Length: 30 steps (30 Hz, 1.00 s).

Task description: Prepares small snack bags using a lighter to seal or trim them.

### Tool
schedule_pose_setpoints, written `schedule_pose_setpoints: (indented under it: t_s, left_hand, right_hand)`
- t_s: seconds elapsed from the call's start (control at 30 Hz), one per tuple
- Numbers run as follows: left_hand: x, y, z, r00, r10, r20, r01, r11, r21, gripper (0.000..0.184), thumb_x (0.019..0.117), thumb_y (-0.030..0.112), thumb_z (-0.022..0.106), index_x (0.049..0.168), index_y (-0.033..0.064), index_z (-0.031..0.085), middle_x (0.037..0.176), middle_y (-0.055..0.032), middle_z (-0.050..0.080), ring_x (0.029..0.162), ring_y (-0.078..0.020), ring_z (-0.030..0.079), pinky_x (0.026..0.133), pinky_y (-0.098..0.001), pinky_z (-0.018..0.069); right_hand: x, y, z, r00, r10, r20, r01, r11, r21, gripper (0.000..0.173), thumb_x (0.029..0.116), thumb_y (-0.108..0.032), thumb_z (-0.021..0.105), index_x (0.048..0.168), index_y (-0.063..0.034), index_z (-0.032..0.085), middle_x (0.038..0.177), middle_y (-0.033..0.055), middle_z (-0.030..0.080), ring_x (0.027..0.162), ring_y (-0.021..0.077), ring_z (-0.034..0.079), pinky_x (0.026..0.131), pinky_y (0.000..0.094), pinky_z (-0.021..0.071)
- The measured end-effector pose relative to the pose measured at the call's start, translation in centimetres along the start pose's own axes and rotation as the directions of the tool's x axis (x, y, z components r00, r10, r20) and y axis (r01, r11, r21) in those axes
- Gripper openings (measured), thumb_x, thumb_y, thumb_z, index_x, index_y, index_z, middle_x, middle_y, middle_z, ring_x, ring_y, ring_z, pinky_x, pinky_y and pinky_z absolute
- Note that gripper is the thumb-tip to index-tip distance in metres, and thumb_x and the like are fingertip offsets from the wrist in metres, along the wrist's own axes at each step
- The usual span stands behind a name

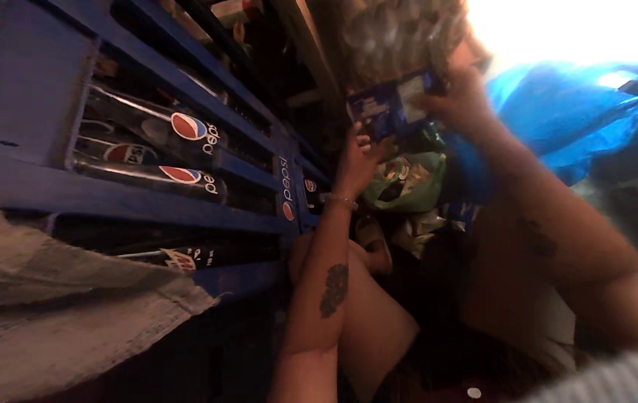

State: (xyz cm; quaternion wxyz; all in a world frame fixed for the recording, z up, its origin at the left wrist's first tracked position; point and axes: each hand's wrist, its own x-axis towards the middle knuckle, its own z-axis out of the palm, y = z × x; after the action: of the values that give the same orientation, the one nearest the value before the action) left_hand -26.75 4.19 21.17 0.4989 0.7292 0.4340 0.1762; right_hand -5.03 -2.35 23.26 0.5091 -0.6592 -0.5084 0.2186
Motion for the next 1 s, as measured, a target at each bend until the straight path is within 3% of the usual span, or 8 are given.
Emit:
schedule_pose_setpoints:
  t_s: [0.13,0.3,0.47,0.57,0.77,0.83,0.9,1.0]
  left_hand:
    - [1.4,-2.7,3.0,0.963,-0.028,0.267,-0.108,0.871,0.480,0.049,0.0995,0.034,0.067,0.136,0.0015,0.062,0.141,-0.0231,0.056,0.132,-0.0371,0.054,0.111,-0.0546,0.0439]
    - [3.3,-8.4,8.6,0.850,-0.226,0.476,-0.206,0.689,0.695,0.049,0.0994,0.035,0.066,0.140,0.0094,0.061,0.162,-0.0218,0.034,0.143,-0.0402,0.043,0.112,-0.0571,0.0422]
    - [3.2,-8.6,7.0,0.809,-0.439,0.391,-0.105,0.546,0.831,0.048,0.1016,0.026,0.064,0.139,-0.0023,0.057,0.146,-0.0268,0.051,0.132,-0.0450,0.054,0.107,-0.0624,0.0441]
    - [3.7,-7.6,6.2,0.917,-0.347,0.195,0.079,0.638,0.766,0.044,0.1015,0.025,0.062,0.134,-0.0044,0.060,0.142,-0.0305,0.052,0.128,-0.0459,0.056,0.106,-0.0625,0.0463]
    - [4.0,-5.6,6.3,0.925,-0.372,-0.081,0.318,0.640,0.699,0.080,0.1011,0.031,0.062,0.156,-0.0099,0.020,0.156,-0.0326,0.034,0.130,-0.0465,0.054,0.106,-0.0567,0.0476]
    - [3.6,-5.0,6.1,0.911,-0.409,-0.049,0.309,0.600,0.738,0.073,0.0996,0.023,0.062,0.154,-0.0105,0.027,0.156,-0.0316,0.034,0.133,-0.0475,0.051,0.106,-0.0584,0.0468]
    - [3.3,-4.9,5.8,0.910,-0.415,-0.007,0.269,0.578,0.770,0.057,0.0956,0.020,0.067,0.142,-0.0077,0.051,0.158,-0.0303,0.033,0.136,-0.0498,0.046,0.104,-0.0633,0.0472]
    - [3.4,-4.6,5.4,0.900,-0.436,0.026,0.236,0.536,0.811,0.060,0.0981,0.031,0.066,0.149,0.0032,0.050,0.162,-0.0276,0.027,0.135,-0.0480,0.048,0.102,-0.0620,0.0488]
  right_hand:
    - [0.9,1.3,-1.3,0.978,0.211,-0.005,-0.204,0.940,-0.273,0.038,0.0945,-0.026,0.073,0.123,-0.0027,0.064,0.112,0.0195,0.069,0.103,0.0337,0.067,0.092,0.0582,0.0511]
    - [1.0,1.6,0.1,0.936,0.351,0.016,-0.311,0.849,-0.427,0.047,0.0964,-0.022,0.069,0.139,-0.0078,0.055,0.119,0.0228,0.067,0.111,0.0429,0.065,0.092,0.0651,0.0489]
    - [1.0,2.1,1.3,0.902,0.423,0.089,-0.302,0.764,-0.570,0.048,0.0990,-0.019,0.061,0.145,-0.0110,0.050,0.118,0.0250,0.067,0.110,0.0470,0.065,0.087,0.0677,0.0497]
    - [1.3,2.8,1.9,0.870,0.479,0.117,-0.304,0.709,-0.636,0.044,0.0984,-0.016,0.061,0.140,-0.0081,0.052,0.124,0.0270,0.063,0.112,0.0488,0.063,0.086,0.0682,0.0499]
    - [0.9,4.8,3.9,0.819,0.550,0.166,-0.318,0.675,-0.666,0.038,0.0960,-0.013,0.062,0.132,-0.0016,0.057,0.121,0.0272,0.065,0.113,0.0480,0.063,0.086,0.0684,0.0505]
    - [1.1,5.5,4.8,0.818,0.553,0.158,-0.358,0.704,-0.613,0.039,0.0965,-0.013,0.062,0.133,-0.0017,0.056,0.121,0.0263,0.065,0.113,0.0466,0.064,0.088,0.0666,0.0508]
    - [1.6,6.2,5.8,0.821,0.555,0.136,-0.417,0.745,-0.520,0.041,0.0973,-0.014,0.063,0.135,-0.0008,0.055,0.123,0.0264,0.064,0.114,0.0452,0.064,0.091,0.0652,0.0508]
    - [2.1,7.4,7.0,0.814,0.573,0.094,-0.493,0.768,-0.408,0.042,0.0965,-0.014,0.064,0.134,0.0012,0.056,0.125,0.0271,0.064,0.116,0.0445,0.063,0.094,0.0640,0.0503]
